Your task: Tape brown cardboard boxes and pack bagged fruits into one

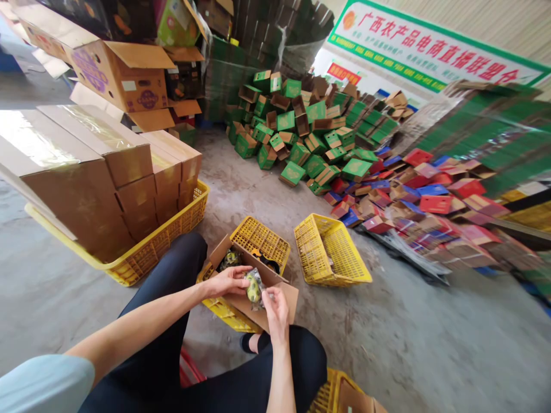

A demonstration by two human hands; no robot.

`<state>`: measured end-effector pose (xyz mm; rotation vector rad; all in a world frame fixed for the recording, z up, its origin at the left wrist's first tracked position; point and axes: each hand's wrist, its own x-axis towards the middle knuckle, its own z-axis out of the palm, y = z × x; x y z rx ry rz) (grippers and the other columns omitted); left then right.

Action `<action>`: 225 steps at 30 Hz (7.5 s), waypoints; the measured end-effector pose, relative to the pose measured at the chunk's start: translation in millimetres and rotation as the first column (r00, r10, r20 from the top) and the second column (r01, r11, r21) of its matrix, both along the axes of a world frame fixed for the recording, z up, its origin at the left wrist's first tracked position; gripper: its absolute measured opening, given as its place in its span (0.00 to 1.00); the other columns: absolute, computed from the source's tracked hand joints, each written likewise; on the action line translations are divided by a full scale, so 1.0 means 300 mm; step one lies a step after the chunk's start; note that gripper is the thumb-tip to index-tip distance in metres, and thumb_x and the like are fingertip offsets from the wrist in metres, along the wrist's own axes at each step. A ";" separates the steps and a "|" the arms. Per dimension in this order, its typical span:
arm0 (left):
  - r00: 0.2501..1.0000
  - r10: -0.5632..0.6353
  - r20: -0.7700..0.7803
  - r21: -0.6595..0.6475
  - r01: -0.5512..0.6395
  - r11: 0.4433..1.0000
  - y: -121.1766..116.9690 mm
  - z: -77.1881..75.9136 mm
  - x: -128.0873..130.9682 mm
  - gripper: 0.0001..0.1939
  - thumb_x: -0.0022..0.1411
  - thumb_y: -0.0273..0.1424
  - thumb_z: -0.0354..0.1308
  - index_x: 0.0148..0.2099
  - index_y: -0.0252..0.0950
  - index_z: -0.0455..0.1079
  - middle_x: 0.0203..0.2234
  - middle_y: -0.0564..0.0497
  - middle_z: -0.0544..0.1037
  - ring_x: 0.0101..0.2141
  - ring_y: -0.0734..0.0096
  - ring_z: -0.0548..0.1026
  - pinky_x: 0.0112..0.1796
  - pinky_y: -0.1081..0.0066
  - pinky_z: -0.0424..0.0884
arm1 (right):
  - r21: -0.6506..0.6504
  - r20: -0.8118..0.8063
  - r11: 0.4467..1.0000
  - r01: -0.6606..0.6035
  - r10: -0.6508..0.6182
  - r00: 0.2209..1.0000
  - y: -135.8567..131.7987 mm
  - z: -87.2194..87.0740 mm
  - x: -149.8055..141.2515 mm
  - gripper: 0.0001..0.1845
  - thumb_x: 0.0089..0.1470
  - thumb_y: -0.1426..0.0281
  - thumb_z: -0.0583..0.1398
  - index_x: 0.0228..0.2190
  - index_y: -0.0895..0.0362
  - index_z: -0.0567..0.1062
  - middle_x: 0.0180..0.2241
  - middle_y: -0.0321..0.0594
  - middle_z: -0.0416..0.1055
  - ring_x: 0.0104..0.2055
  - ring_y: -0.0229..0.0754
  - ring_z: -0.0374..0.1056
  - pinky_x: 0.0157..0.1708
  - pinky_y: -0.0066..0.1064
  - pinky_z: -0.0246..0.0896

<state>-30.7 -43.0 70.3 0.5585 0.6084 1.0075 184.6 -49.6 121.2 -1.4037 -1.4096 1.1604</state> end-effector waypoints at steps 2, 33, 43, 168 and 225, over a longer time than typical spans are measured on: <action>1.000 0.026 -0.006 0.001 -0.026 1.000 0.001 0.002 0.001 0.43 0.48 0.33 0.79 0.65 0.42 0.69 0.59 0.42 0.74 0.52 0.55 0.78 0.52 0.58 0.74 | -0.083 -0.109 0.994 0.068 -0.077 0.991 0.000 -0.012 -0.010 0.35 0.44 0.48 0.72 0.50 0.53 0.75 0.41 0.43 0.80 0.41 0.49 0.77 0.38 0.36 0.75; 0.933 0.253 -0.256 0.013 -0.259 0.966 0.032 -0.010 0.012 0.29 0.51 0.55 0.71 0.36 0.33 0.72 0.29 0.52 0.76 0.31 0.70 0.77 0.35 0.69 0.77 | -0.064 -0.006 0.998 -0.012 0.012 1.000 0.028 -0.043 0.014 0.30 0.46 0.45 0.70 0.38 0.57 0.86 0.36 0.46 0.83 0.36 0.52 0.78 0.38 0.39 0.76; 0.939 0.224 -0.262 0.213 -0.171 0.962 0.014 0.030 -0.016 0.26 0.56 0.52 0.70 0.39 0.32 0.77 0.36 0.46 0.80 0.35 0.69 0.76 0.40 0.71 0.70 | -0.021 -0.090 0.999 0.036 -0.038 0.995 0.024 -0.091 0.056 0.24 0.48 0.52 0.71 0.41 0.55 0.83 0.44 0.47 0.81 0.42 0.51 0.78 0.43 0.41 0.77; 0.919 0.199 -0.341 0.158 -0.153 0.975 0.025 -0.010 0.003 0.30 0.53 0.57 0.69 0.33 0.31 0.77 0.25 0.50 0.75 0.26 0.73 0.69 0.29 0.75 0.63 | 0.034 -0.102 0.996 0.087 -0.083 0.991 0.029 -0.108 0.053 0.22 0.49 0.49 0.69 0.33 0.53 0.74 0.30 0.39 0.79 0.31 0.45 0.74 0.33 0.33 0.71; 0.906 0.107 -0.409 0.200 -0.025 0.979 -0.002 0.034 -0.033 0.27 0.54 0.54 0.69 0.35 0.31 0.79 0.24 0.51 0.76 0.25 0.73 0.70 0.31 0.74 0.64 | -0.143 -0.268 0.989 0.046 -0.083 0.960 -0.007 -0.041 0.032 0.25 0.46 0.50 0.73 0.39 0.54 0.80 0.37 0.44 0.83 0.37 0.50 0.79 0.38 0.38 0.76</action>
